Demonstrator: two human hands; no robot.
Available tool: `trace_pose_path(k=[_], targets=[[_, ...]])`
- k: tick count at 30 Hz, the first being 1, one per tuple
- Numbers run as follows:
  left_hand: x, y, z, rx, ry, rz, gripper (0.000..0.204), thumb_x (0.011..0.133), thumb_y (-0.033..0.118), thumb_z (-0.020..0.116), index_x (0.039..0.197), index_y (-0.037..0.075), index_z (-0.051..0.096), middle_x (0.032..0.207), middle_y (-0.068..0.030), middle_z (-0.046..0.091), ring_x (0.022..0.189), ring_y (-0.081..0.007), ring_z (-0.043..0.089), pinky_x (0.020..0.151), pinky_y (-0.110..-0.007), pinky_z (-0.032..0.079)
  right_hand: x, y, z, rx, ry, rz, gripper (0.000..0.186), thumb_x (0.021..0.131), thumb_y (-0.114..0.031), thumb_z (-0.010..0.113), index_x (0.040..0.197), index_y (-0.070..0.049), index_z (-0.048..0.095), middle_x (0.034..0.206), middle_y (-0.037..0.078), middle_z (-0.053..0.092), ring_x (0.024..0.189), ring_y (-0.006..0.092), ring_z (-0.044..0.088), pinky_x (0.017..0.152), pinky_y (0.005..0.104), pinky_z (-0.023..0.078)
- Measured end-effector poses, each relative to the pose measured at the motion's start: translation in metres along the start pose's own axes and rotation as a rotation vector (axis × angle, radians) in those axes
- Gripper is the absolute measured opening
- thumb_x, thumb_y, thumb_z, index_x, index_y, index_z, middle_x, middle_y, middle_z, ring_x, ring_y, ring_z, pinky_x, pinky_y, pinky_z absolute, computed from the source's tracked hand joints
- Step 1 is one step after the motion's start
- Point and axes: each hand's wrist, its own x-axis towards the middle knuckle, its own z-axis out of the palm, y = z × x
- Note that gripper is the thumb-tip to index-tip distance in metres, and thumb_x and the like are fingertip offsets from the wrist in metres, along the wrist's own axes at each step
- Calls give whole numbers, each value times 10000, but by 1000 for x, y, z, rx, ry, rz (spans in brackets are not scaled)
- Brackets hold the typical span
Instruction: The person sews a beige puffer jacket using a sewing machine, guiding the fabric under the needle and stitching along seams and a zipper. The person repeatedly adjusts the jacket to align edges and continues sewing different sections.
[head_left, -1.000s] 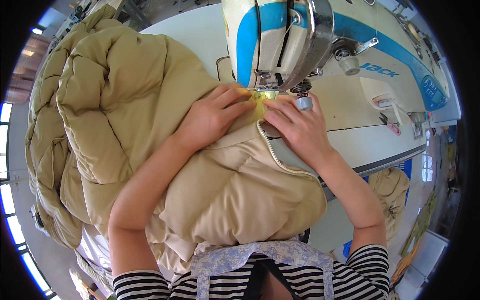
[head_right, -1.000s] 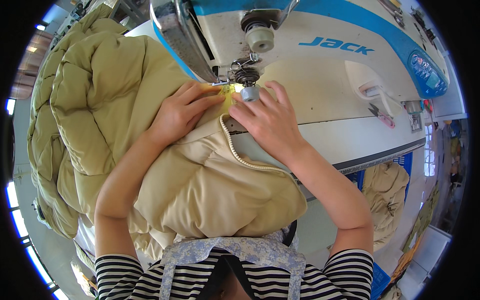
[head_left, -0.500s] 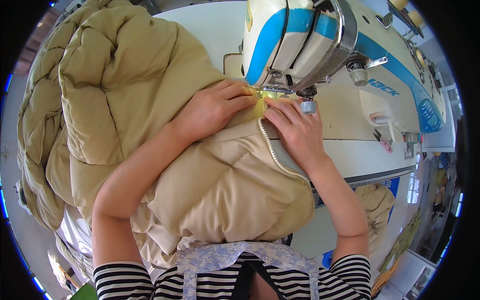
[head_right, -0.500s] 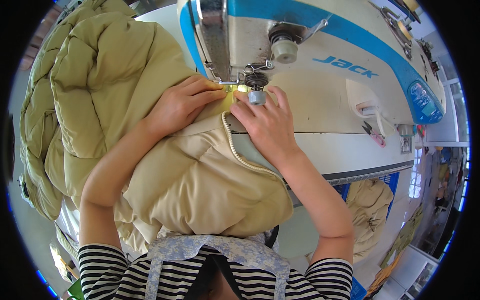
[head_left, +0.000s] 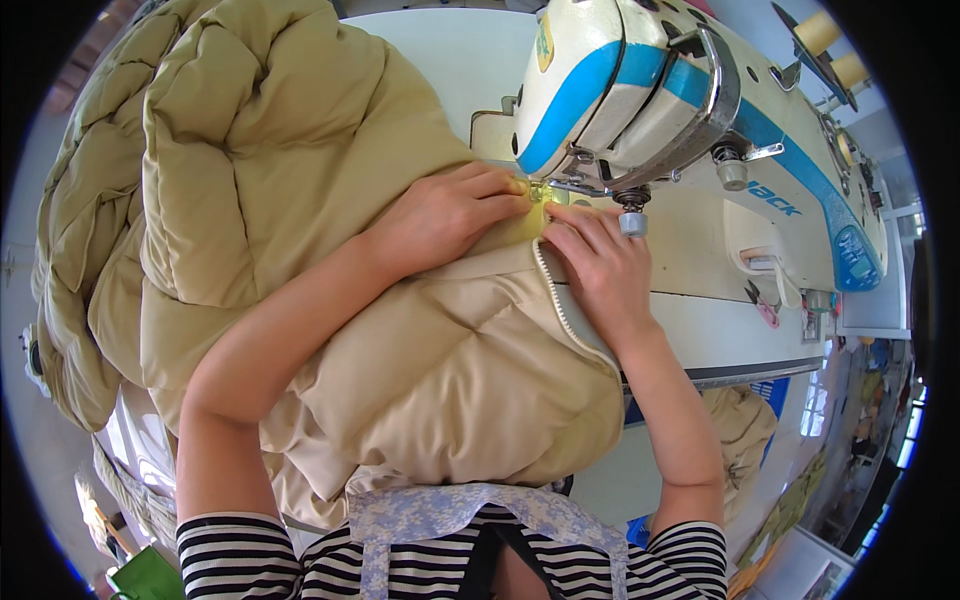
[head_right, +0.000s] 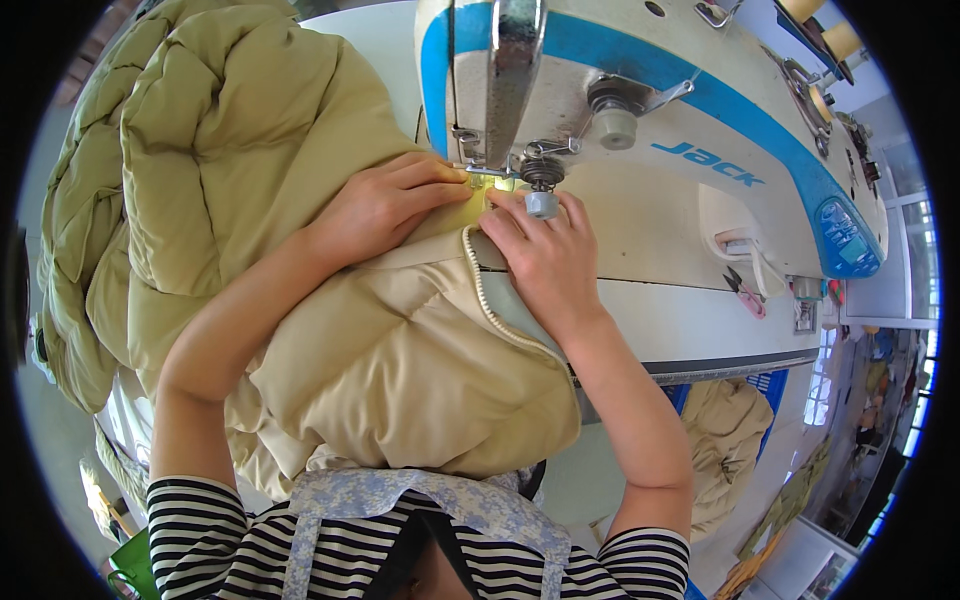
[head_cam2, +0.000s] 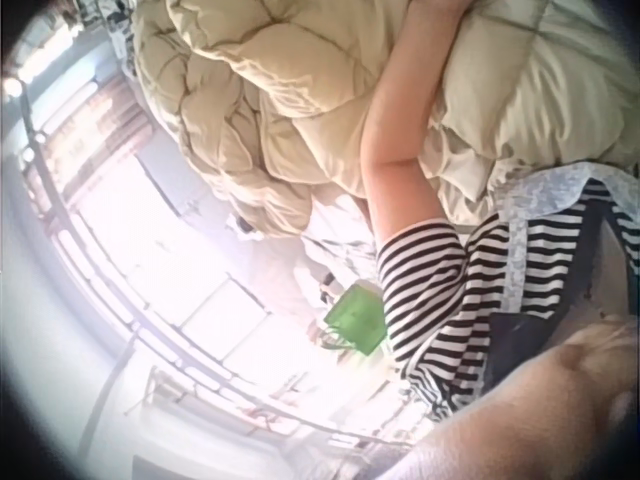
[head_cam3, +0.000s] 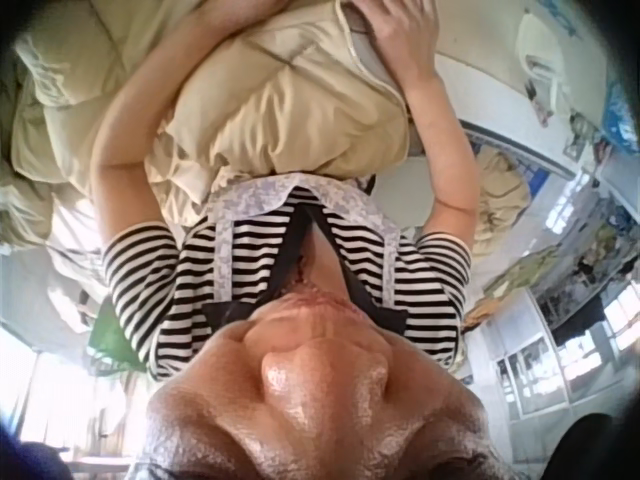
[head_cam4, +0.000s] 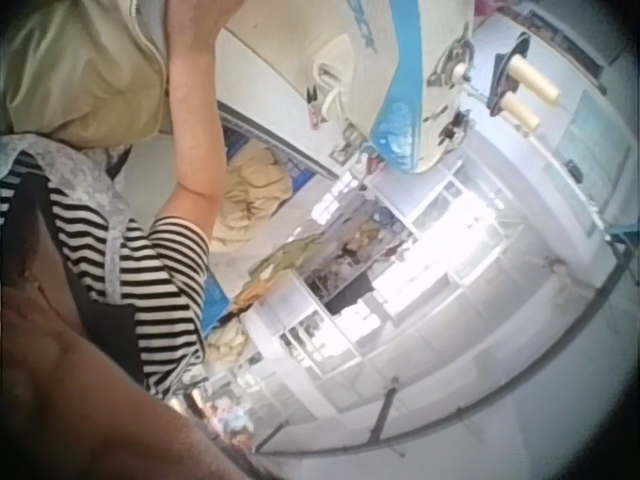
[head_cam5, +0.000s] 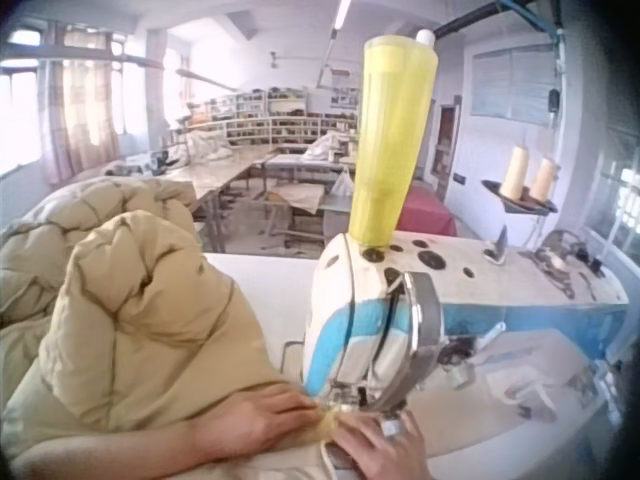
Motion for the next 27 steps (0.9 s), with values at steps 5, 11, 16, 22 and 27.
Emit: trace_pose_path(k=[5, 11, 16, 22, 27], targets=[[6, 8, -13, -83, -26, -91, 248, 915, 48, 612, 1149, 67, 689, 1189, -84, 680, 1115, -296, 646, 892, -381, 559, 4, 0, -4, 86, 4, 59, 197, 809, -88, 744, 995, -103, 684, 1065, 16, 721, 953, 224, 670, 754, 373, 508], [-97, 93, -101, -175, 84, -593, 328, 941, -74, 529, 1222, 19, 669, 1181, -165, 681, 1085, -336, 661, 950, -359, 528, -2, -8, -14, 167, 77, -91, 244, 813, -85, 696, 1055, -108, 678, 1095, 24, 681, 965, 228, 654, 846, 364, 522], [-335, 211, -114, -117, 624, -1279, 171, 1047, 63, 446, 951, 33, 585, 810, -18, 546, 655, -76, 436, 569, -232, 351, -3, -2, -23, 285, -14, -279, 198, 828, -76, 665, 1025, -85, 684, 1111, 43, 670, 1094, 222, 648, 897, 360, 545], [-496, 244, -59, -20, 1015, -1711, 509, 1038, 367, 570, 1399, 22, 476, 1334, -159, 565, 1173, -233, 574, 961, -400, 505, -9, 2, -28, 253, -27, -375, 158, 839, -97, 648, 990, -58, 675, 1104, 58, 664, 1089, 243, 651, 885, 356, 554], [-496, 178, -68, -733, 1086, -1714, 589, 1047, 436, 474, 1459, 18, 424, 1385, -181, 537, 1206, -271, 586, 993, -430, 517, -17, -2, -26, 182, -44, -351, 202, 835, -87, 636, 1019, -43, 709, 1117, 65, 686, 1078, 254, 663, 884, 363, 556]])
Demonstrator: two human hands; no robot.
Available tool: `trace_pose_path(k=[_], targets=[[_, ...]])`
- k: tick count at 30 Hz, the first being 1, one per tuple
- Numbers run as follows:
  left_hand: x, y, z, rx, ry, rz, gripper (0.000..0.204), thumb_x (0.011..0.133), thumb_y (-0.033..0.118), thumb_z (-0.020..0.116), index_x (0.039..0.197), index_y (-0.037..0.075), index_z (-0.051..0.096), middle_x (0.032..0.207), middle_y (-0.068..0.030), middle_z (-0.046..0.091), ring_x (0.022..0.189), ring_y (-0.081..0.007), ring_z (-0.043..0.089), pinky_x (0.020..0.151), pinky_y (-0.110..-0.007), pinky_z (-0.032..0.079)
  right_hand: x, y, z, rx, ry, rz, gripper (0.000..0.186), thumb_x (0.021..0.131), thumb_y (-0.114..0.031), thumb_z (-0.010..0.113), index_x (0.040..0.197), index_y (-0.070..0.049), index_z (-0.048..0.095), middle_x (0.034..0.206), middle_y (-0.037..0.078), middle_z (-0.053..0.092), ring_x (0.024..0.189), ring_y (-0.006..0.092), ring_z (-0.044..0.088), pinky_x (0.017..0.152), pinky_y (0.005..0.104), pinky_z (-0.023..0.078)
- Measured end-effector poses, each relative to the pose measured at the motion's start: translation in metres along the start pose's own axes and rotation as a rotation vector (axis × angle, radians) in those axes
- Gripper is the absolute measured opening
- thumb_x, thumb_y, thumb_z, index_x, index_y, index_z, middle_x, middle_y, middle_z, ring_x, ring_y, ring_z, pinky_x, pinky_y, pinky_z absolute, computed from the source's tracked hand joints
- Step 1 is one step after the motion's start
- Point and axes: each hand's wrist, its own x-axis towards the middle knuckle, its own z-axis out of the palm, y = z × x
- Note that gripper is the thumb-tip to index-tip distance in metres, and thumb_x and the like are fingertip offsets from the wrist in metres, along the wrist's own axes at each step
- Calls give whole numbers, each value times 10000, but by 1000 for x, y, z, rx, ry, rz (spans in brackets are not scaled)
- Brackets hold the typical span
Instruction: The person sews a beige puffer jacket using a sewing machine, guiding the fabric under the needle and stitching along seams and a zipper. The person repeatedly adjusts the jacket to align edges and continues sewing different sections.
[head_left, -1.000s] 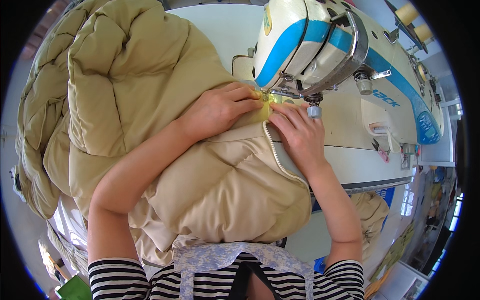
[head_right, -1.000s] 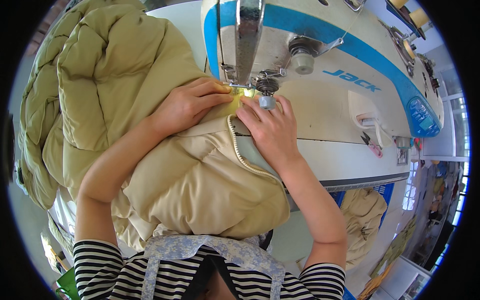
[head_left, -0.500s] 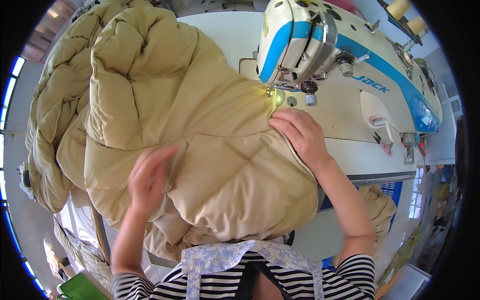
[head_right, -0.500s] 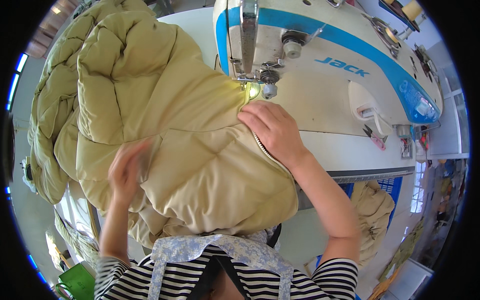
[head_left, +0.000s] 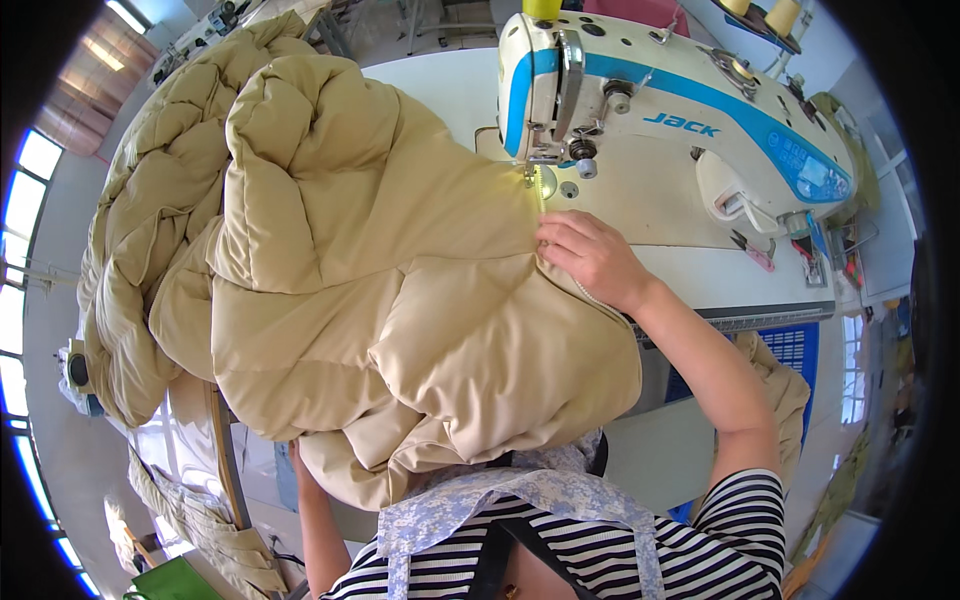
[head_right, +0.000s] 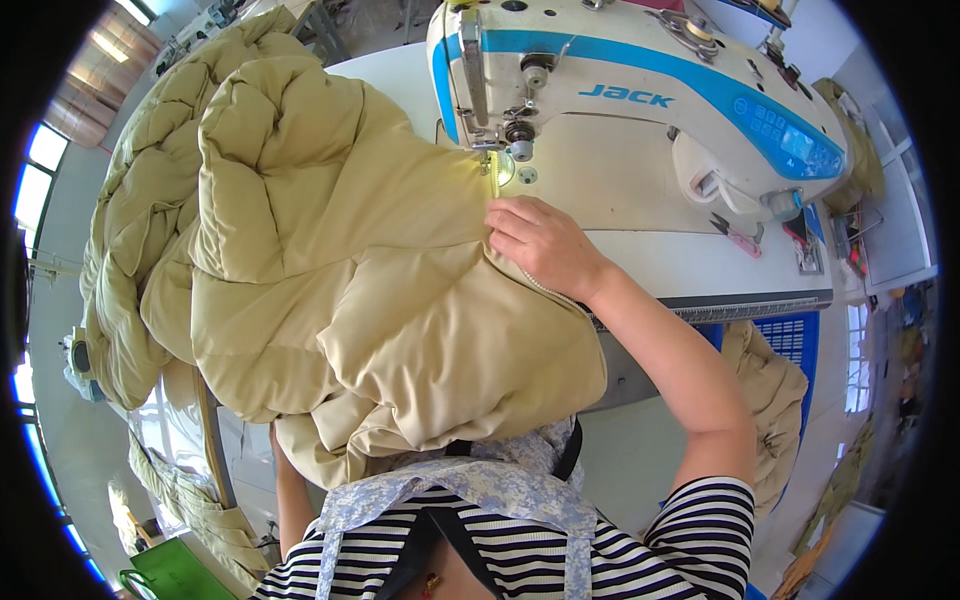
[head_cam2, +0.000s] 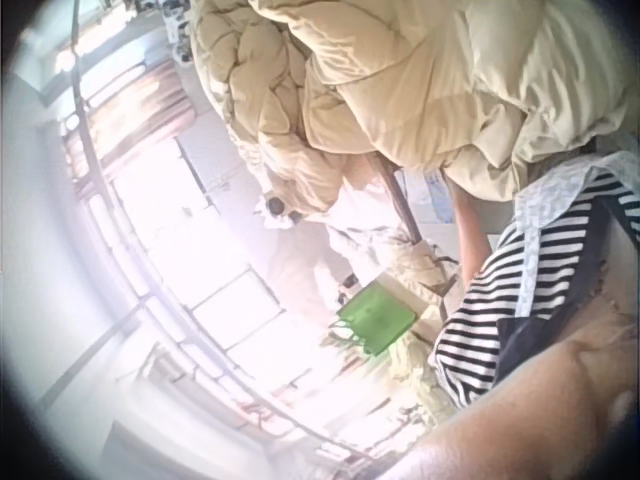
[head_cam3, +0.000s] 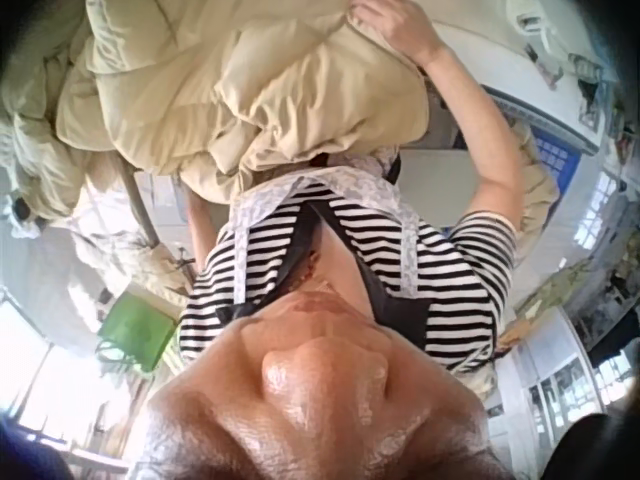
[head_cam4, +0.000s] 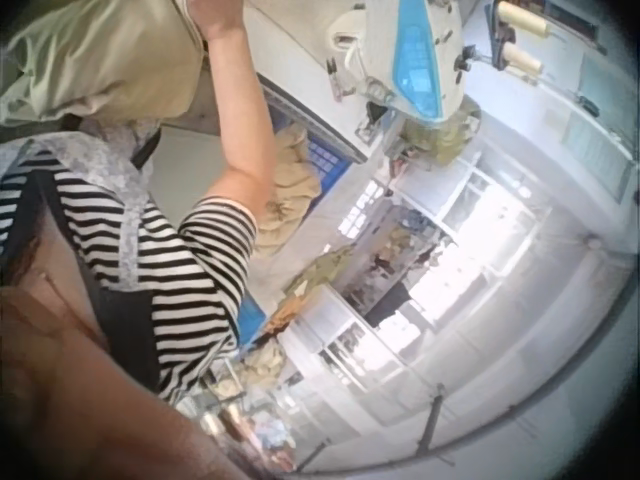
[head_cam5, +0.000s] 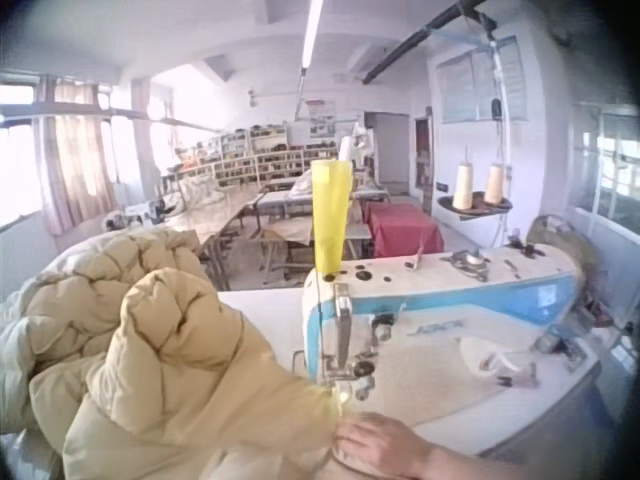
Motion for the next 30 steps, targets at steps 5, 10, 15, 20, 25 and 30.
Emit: trace_pose_path(k=[5, 10, 15, 20, 25, 30], targets=[[-23, 151, -1, 630, 438, 923, 522, 1027, 367, 487, 1391, -7, 509, 1298, -189, 610, 1129, -302, 633, 972, -418, 538, -8, -9, 3, 53, 67, 83, 168, 817, -88, 655, 981, -60, 683, 1071, 52, 671, 1000, 239, 673, 825, 355, 567], [6, 416, 87, 1353, 922, 1949, 487, 959, 265, 619, 1350, -19, 554, 1328, -205, 608, 1219, -327, 595, 1026, -408, 501, -8, -29, 12, 55, 96, 134, 212, 812, -89, 653, 1017, -46, 689, 1037, 61, 664, 988, 246, 664, 811, 347, 565], [36, 508, 268, 1374, 311, 1452, 418, 1019, 300, 526, 1321, 24, 610, 1268, -194, 664, 1118, -322, 646, 985, -417, 491, -11, -41, 15, 56, 105, 116, 208, 811, -96, 655, 1007, -34, 687, 1041, 58, 652, 1011, 241, 642, 814, 341, 557], [-98, 310, 416, 1210, -885, 1671, 318, 944, 171, 627, 1251, 99, 663, 1279, -111, 664, 1156, -283, 644, 963, -372, 526, -20, -53, 9, 160, 33, 73, 223, 828, -101, 646, 1035, -41, 702, 1031, 47, 652, 1007, 227, 636, 843, 334, 552], [-81, 198, 451, 1391, -1120, 1757, 441, 976, 281, 611, 1405, 181, 584, 1492, -58, 530, 1414, -258, 451, 1199, -461, 320, -26, -54, 5, 249, 211, 240, 264, 756, -62, 713, 1015, -94, 749, 1015, 26, 728, 916, 216, 695, 777, 330, 568], [-40, 211, 433, 1397, -1194, 1558, 557, 982, 341, 608, 1507, 206, 483, 1594, -55, 407, 1480, -283, 358, 1224, -549, 237, -29, -55, 5, 288, 134, 235, 290, 723, -70, 737, 1006, -126, 763, 1013, 6, 753, 889, 190, 720, 747, 322, 569]])
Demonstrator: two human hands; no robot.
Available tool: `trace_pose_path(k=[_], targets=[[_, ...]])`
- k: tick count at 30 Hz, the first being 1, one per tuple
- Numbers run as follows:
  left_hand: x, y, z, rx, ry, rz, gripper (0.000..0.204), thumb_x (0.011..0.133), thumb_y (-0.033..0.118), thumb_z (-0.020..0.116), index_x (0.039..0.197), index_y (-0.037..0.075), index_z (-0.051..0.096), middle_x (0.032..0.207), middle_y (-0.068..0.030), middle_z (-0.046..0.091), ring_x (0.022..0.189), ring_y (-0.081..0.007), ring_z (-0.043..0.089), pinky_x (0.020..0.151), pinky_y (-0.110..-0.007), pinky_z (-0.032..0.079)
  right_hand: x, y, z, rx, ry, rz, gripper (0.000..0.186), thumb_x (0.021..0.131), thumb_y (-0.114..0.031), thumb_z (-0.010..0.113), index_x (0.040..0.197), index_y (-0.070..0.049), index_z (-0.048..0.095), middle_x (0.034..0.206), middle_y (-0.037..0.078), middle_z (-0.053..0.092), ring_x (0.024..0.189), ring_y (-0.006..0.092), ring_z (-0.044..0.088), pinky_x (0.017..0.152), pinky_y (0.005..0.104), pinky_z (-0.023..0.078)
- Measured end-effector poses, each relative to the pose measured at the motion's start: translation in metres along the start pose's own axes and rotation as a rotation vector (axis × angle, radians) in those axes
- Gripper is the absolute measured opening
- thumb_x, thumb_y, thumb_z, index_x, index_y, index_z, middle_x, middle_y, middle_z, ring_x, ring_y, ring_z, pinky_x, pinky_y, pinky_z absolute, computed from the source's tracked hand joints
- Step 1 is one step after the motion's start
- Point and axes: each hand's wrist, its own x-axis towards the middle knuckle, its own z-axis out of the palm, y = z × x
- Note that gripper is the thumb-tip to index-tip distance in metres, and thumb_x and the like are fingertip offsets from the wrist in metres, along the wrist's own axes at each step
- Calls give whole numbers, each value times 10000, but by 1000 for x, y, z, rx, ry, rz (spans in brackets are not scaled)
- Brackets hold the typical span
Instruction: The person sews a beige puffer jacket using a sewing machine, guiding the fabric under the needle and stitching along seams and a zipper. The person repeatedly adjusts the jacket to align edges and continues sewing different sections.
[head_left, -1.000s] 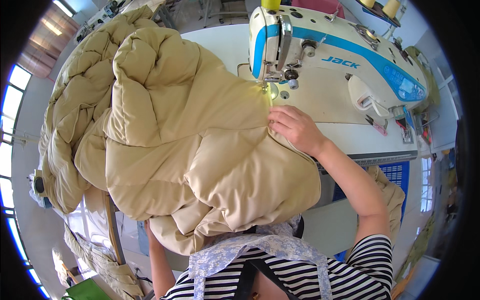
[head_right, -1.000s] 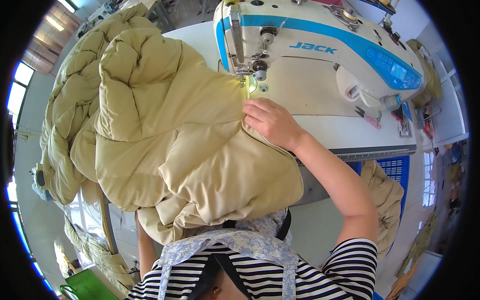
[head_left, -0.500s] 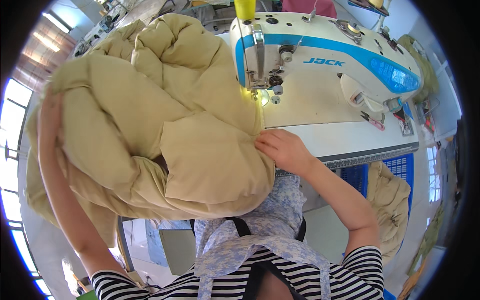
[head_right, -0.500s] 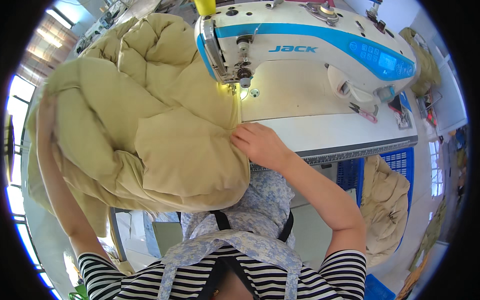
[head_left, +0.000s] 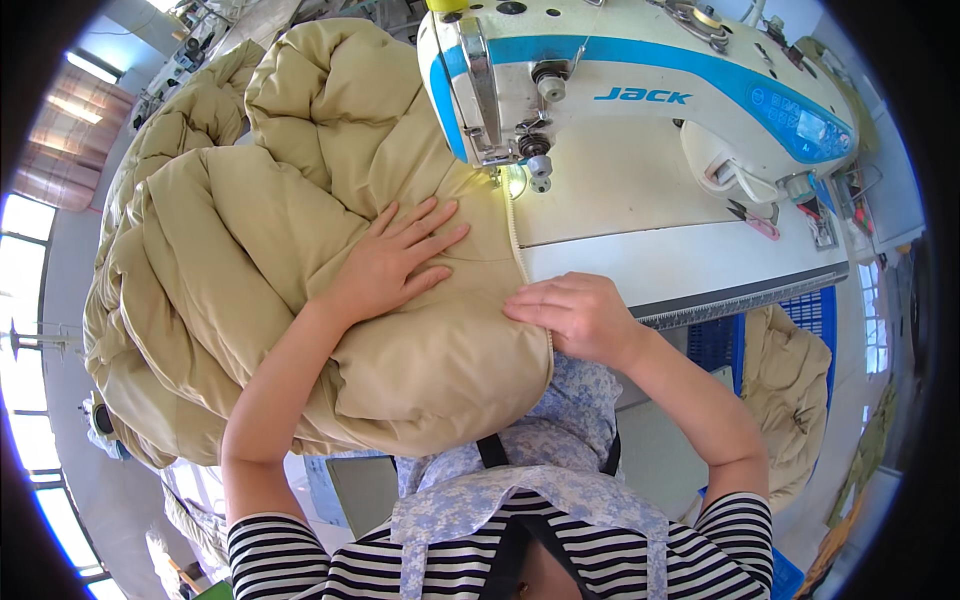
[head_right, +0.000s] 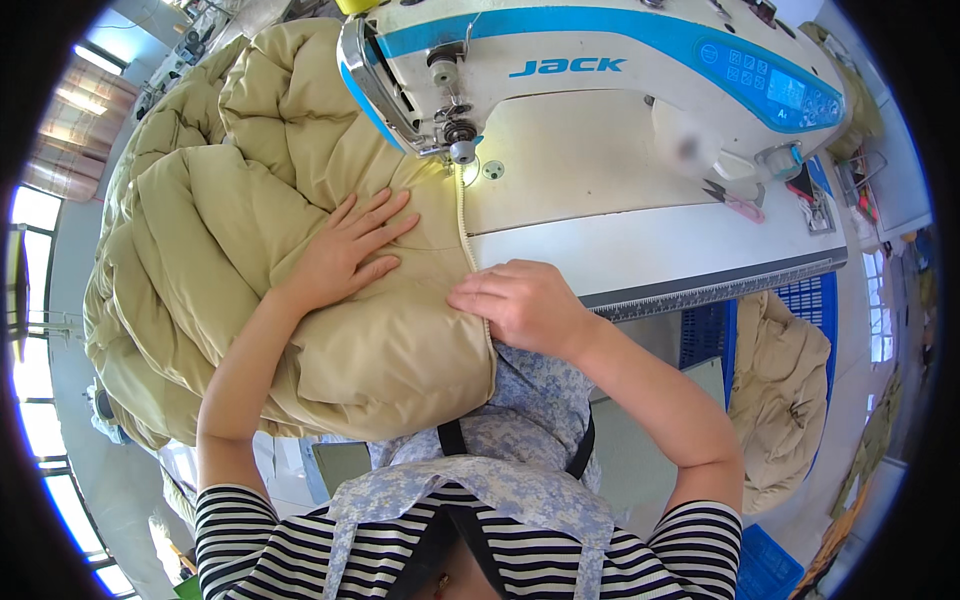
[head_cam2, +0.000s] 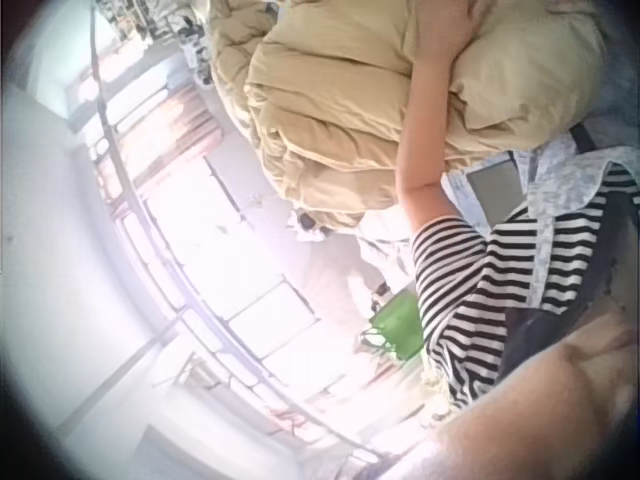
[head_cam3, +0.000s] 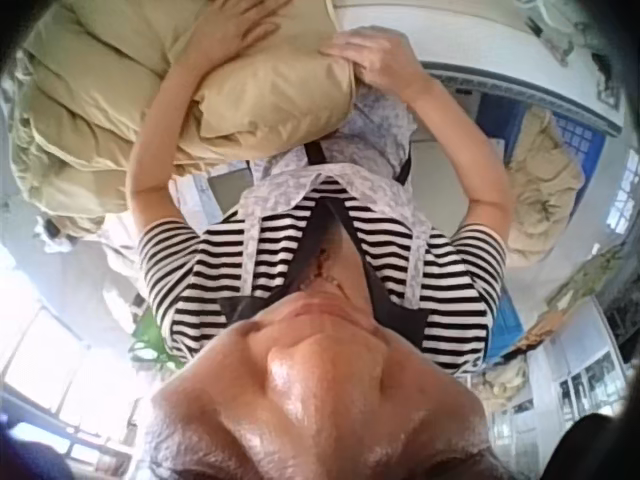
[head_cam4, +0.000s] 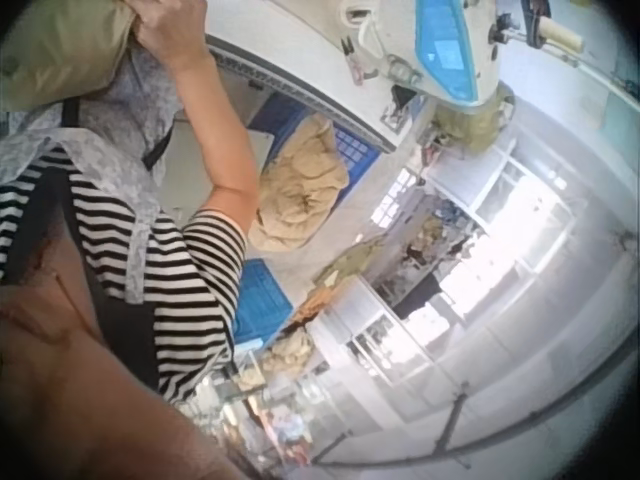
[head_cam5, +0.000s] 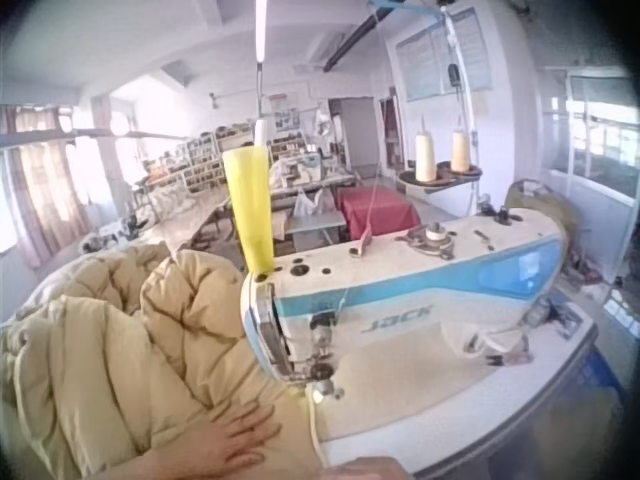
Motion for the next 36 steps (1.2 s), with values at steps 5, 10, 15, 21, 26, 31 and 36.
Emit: trace_pose_path(k=[5, 10, 15, 21, 26, 31, 36], targets=[[19, 66, -15, -52, 162, 26, 589, 886, 315, 721, 1387, 53, 558, 1452, -122, 550, 1360, -325, 504, 1168, -503, 356, 6, -6, -5, -82, 16, -43, 244, 721, -97, 736, 962, -132, 752, 960, 2, 744, 848, 189, 715, 727, 325, 562], [10, 104, 8, -321, 200, -59, 569, 746, 261, 811, 1219, 6, 623, 1275, -132, 634, 1217, -334, 592, 1003, -438, 502, 25, -6, -10, 52, 42, 44, 258, 681, -78, 754, 933, -116, 708, 868, 5, 704, 768, 217, 681, 686, 360, 545], [0, 73, 7, -556, 245, -230, 384, 869, 238, 733, 1174, 17, 655, 1142, -99, 690, 984, -265, 680, 853, -358, 558, 22, -8, 5, 213, 287, 298, 282, 772, -64, 766, 1040, -88, 680, 1031, 77, 691, 951, 291, 663, 809, 384, 540], [-9, 31, -24, -1464, 300, -858, 376, 968, 300, 576, 1179, 0, 659, 1057, -121, 713, 946, -235, 689, 863, -357, 554, 26, -29, 26, 10, 19, 506, 671, 812, -97, 731, 1426, 7, 481, 1486, 182, 500, 1416, 354, 427, 1180, 506, 309], [-6, 19, -22, -1715, 328, -887, 378, 984, 299, 544, 1204, 12, 652, 1081, -153, 718, 935, -262, 699, 873, -385, 569, 49, -33, 53, 0, 113, 440, 702, 783, -20, 646, 1424, 135, 403, 1486, 300, 444, 1415, 389, 412, 1192, 481, 291], [11, 23, -37, -1625, 324, -954, 331, 970, 271, 551, 1144, 15, 667, 1060, -132, 709, 948, -234, 675, 864, -363, 544, 64, -27, 72, 486, 17, 497, 705, 794, -31, 616, 1432, 148, 375, 1484, 322, 426, 1395, 431, 410, 1190, 440, 296], [35, 34, -51, -802, -107, -461, 309, 953, 206, 566, 1078, -51, 686, 1133, -200, 686, 1030, -313, 647, 1016, -413, 470, 78, -58, 69, 1015, 133, 585, 565, 818, -104, 650, 1349, 43, 527, 1319, 322, 567, 1249, 433, 544, 1066, 459, 434]])
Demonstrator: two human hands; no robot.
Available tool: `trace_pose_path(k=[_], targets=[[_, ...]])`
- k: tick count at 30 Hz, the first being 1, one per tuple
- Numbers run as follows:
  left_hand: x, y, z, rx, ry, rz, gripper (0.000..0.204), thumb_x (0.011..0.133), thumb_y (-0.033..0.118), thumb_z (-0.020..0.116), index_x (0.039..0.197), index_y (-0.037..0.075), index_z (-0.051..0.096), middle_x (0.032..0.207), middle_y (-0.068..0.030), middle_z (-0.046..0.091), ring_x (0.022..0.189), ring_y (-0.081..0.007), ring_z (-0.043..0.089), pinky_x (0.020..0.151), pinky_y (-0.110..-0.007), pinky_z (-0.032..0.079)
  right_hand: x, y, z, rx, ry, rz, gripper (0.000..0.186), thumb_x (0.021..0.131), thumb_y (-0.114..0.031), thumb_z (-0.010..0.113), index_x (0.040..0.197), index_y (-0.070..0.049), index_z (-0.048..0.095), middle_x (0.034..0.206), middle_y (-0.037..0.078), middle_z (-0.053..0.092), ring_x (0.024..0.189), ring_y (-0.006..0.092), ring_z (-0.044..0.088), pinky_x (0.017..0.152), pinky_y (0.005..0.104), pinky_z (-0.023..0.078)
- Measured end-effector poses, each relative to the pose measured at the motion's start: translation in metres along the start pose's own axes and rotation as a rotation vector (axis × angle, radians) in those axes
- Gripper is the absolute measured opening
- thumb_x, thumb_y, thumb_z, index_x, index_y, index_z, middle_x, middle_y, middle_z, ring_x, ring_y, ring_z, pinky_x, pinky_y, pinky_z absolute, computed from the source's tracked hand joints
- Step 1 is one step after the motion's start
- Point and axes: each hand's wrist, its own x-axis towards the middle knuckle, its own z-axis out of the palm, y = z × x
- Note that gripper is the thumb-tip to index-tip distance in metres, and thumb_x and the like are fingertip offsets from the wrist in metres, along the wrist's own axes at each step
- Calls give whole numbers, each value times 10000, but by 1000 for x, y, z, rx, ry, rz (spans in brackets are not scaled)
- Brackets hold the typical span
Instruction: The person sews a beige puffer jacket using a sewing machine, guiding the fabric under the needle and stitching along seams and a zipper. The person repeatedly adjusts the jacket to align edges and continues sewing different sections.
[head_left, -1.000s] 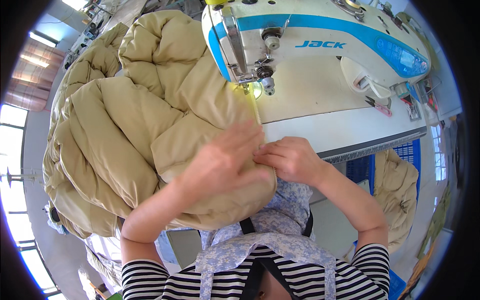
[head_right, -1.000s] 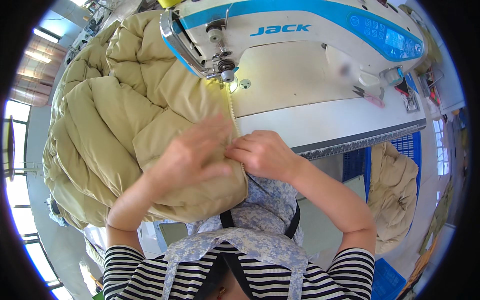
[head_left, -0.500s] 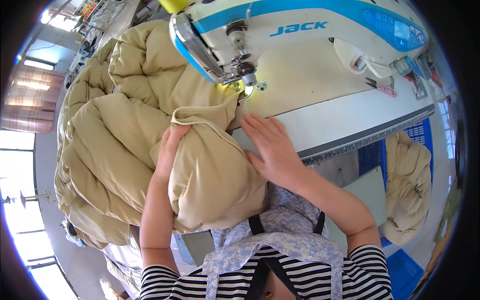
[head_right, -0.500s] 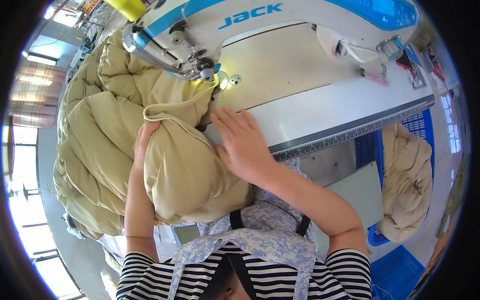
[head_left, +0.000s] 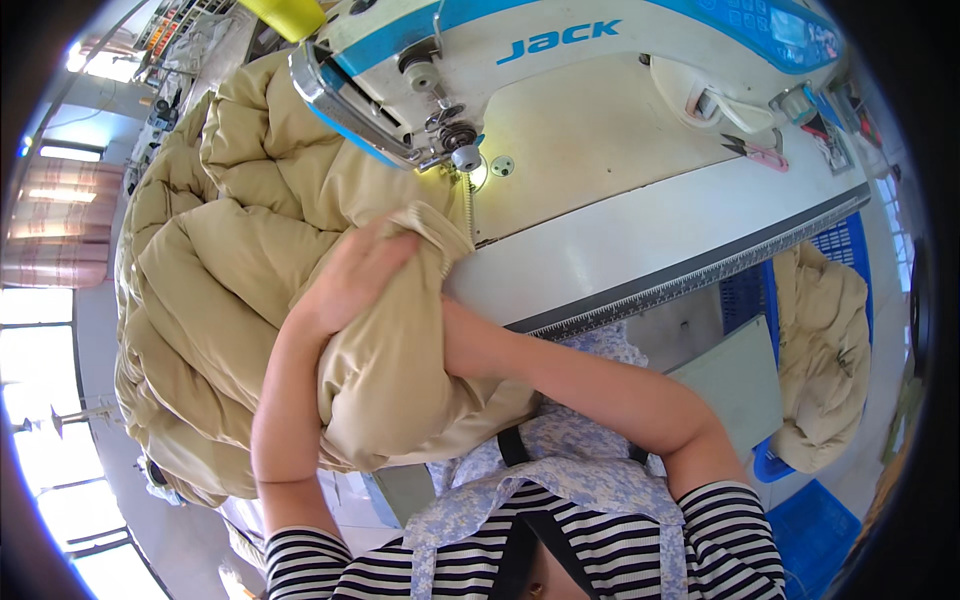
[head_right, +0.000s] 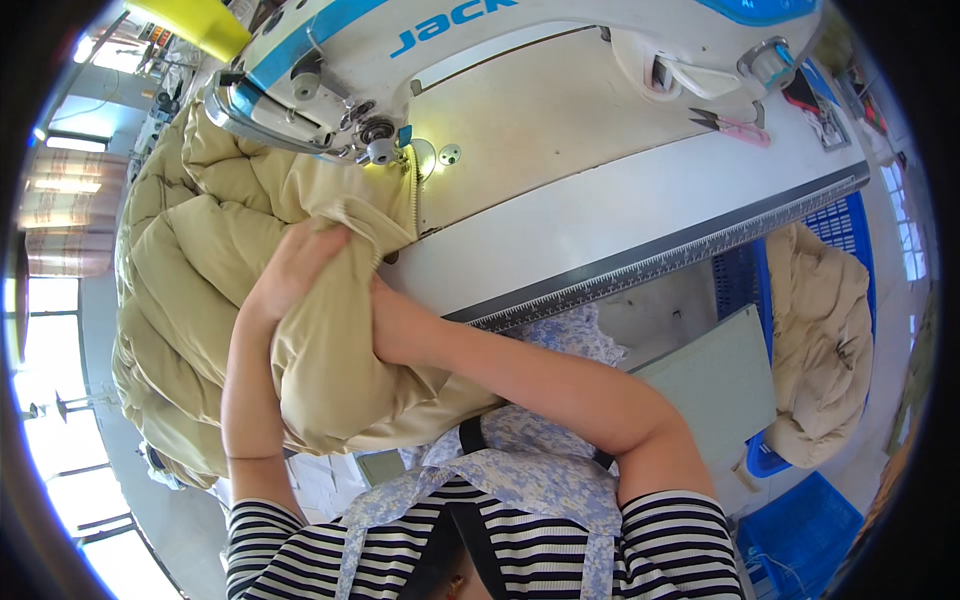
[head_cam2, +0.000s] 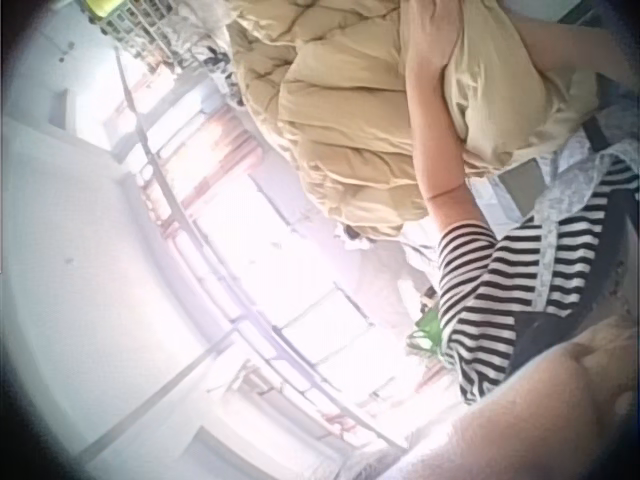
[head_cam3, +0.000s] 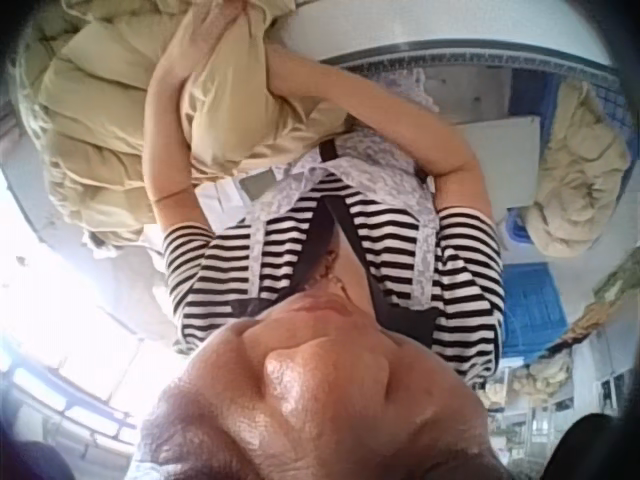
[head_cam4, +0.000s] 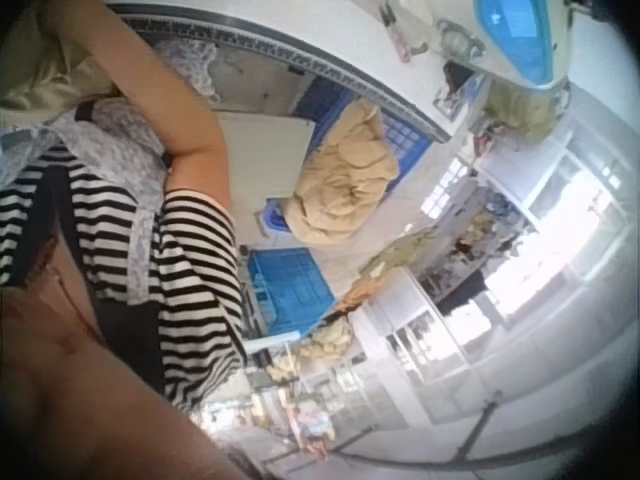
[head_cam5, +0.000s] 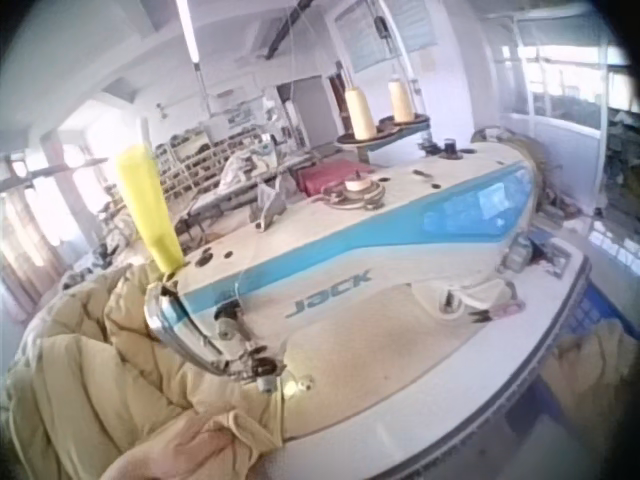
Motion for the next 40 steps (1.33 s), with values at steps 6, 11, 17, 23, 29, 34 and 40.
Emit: trace_pose_path(k=[6, 11, 17, 23, 29, 34, 40], targets=[[-16, -5, 38, 515, -77, 491, 349, 951, 188, 567, 1265, 56, 643, 1323, -153, 636, 1318, -354, 548, 1166, -551, 329, -52, -32, -86, -818, -304, 214, 239, 855, -121, 659, 1076, -31, 662, 1044, 163, 693, 976, 345, 679, 793, 422, 560], [-17, -13, 40, 586, -94, 591, 290, 924, 160, 621, 1190, 49, 656, 1273, -108, 663, 1280, -334, 580, 1171, -592, 317, -19, -10, -109, -1071, -64, -522, 143, 827, -100, 644, 954, -37, 652, 940, 67, 624, 956, 261, 642, 806, 371, 550], [25, -25, 40, 650, 271, 781, 176, 863, 94, 707, 1026, 32, 685, 1168, -99, 690, 1146, -310, 644, 1077, -473, 477, -21, -5, -124, -1135, -246, -636, 169, 785, -95, 644, 942, -35, 656, 1012, 84, 642, 1034, 244, 651, 867, 358, 558], [32, -51, 37, 637, 322, 780, 266, 835, 69, 734, 1095, 40, 685, 1220, -80, 673, 1077, -286, 663, 952, -411, 545, -22, -14, -128, -1127, -271, -577, 199, 783, -100, 653, 969, -29, 663, 1051, 84, 645, 1053, 256, 653, 863, 356, 570], [31, -43, 43, 673, 381, 696, 353, 848, 102, 727, 1196, 58, 683, 1257, -46, 668, 1025, -260, 645, 871, -375, 546, -19, -15, -122, -1182, -266, -594, 215, 770, -103, 672, 967, -20, 660, 1067, 89, 650, 1091, 266, 651, 892, 360, 573], [33, -42, 45, 783, 374, 644, 387, 864, 150, 715, 1237, 60, 666, 1309, -21, 647, 1035, -242, 598, 883, -356, 533, -20, -20, -125, -1186, -266, -591, 215, 765, -101, 690, 960, -16, 657, 1041, 86, 660, 1075, 260, 663, 896, 359, 579], [38, -46, 47, 734, 368, 615, 422, 862, 166, 720, 1268, 75, 652, 1341, -22, 628, 1048, -243, 589, 906, -357, 526, -20, -20, -126, -1168, -251, -580, 186, 794, -92, 690, 963, -21, 659, 1031, 88, 665, 1060, 256, 670, 880, 355, 581]])
